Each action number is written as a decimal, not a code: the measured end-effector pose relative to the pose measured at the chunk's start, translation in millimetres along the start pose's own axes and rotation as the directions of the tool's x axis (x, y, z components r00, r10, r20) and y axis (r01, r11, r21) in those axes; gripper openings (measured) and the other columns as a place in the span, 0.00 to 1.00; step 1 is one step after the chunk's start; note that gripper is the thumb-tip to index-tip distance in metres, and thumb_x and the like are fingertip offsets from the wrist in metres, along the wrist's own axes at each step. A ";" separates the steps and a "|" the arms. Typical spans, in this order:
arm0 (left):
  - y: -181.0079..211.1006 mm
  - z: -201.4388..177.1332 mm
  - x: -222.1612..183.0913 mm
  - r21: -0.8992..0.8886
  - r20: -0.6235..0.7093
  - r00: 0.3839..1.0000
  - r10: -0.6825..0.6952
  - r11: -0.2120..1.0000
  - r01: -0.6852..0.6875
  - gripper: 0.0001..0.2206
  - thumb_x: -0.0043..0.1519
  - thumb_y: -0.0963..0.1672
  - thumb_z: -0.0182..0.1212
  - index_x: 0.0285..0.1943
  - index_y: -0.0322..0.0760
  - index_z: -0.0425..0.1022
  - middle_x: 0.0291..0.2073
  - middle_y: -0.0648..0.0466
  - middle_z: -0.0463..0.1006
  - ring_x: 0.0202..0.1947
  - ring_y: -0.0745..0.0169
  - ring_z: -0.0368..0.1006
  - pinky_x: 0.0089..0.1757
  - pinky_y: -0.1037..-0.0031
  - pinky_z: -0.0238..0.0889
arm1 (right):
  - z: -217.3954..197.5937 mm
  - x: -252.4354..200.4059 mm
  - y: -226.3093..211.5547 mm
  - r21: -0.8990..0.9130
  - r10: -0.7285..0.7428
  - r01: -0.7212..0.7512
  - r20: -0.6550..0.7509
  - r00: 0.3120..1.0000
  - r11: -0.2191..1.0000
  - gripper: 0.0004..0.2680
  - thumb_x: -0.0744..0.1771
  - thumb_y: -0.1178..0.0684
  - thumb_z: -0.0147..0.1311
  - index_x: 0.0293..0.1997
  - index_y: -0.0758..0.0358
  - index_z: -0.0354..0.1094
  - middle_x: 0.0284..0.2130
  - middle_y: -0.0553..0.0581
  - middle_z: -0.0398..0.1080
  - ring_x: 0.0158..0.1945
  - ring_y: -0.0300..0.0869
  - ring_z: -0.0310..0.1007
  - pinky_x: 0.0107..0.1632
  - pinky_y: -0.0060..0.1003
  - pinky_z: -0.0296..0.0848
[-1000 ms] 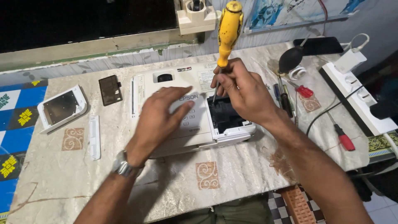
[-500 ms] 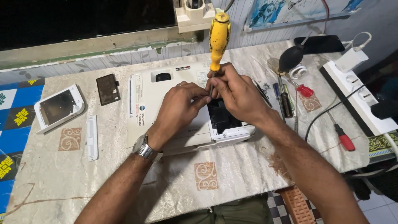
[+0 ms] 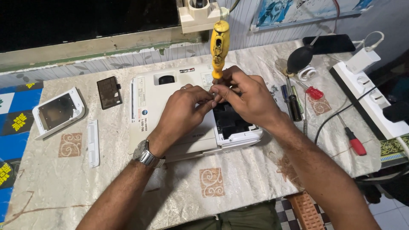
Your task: The person is performing maintenance on an Epson projector, which involves unscrewing the outer casing, removing the lamp assembly, and then reassembling and securing the components with a screwdriver.
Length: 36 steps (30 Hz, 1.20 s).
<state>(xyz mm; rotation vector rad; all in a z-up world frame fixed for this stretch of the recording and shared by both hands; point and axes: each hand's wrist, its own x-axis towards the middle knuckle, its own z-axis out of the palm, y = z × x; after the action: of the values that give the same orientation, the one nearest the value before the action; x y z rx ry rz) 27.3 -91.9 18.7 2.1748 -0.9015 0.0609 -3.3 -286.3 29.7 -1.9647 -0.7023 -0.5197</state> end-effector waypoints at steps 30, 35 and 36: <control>33.9 -11.5 5.6 0.117 0.120 0.991 0.059 0.990 -0.073 0.10 0.64 0.44 0.59 0.39 0.32 0.83 0.36 0.44 0.77 0.45 0.44 0.73 0.43 0.58 0.70 | -5.6 6.1 -18.9 0.210 0.159 -0.175 0.091 0.983 0.962 0.04 0.69 0.60 0.56 0.45 0.71 0.74 0.24 0.60 0.72 0.28 0.38 0.73 0.33 0.32 0.80; -2.0 5.5 9.7 0.084 0.135 0.987 0.091 0.991 -0.103 0.13 0.66 0.46 0.58 0.40 0.30 0.81 0.39 0.43 0.77 0.46 0.43 0.72 0.44 0.58 0.69 | -0.7 -1.9 0.6 0.264 0.192 -0.184 -0.005 0.981 0.947 0.03 0.67 0.63 0.62 0.40 0.74 0.75 0.23 0.60 0.74 0.27 0.36 0.73 0.31 0.30 0.80; -7.5 7.7 9.1 0.096 0.122 0.987 0.105 0.989 -0.117 0.15 0.66 0.48 0.59 0.40 0.28 0.81 0.39 0.41 0.76 0.45 0.41 0.72 0.44 0.56 0.69 | 1.3 -2.1 4.0 0.242 0.202 -0.181 -0.065 0.977 0.953 0.05 0.64 0.64 0.67 0.37 0.75 0.75 0.21 0.60 0.75 0.25 0.35 0.74 0.29 0.28 0.79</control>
<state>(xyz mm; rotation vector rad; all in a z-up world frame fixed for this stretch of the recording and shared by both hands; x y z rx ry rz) 37.0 -99.0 11.3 2.2399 -1.1076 0.0354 -2.1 -287.2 25.3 -1.7539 -0.4868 -0.3840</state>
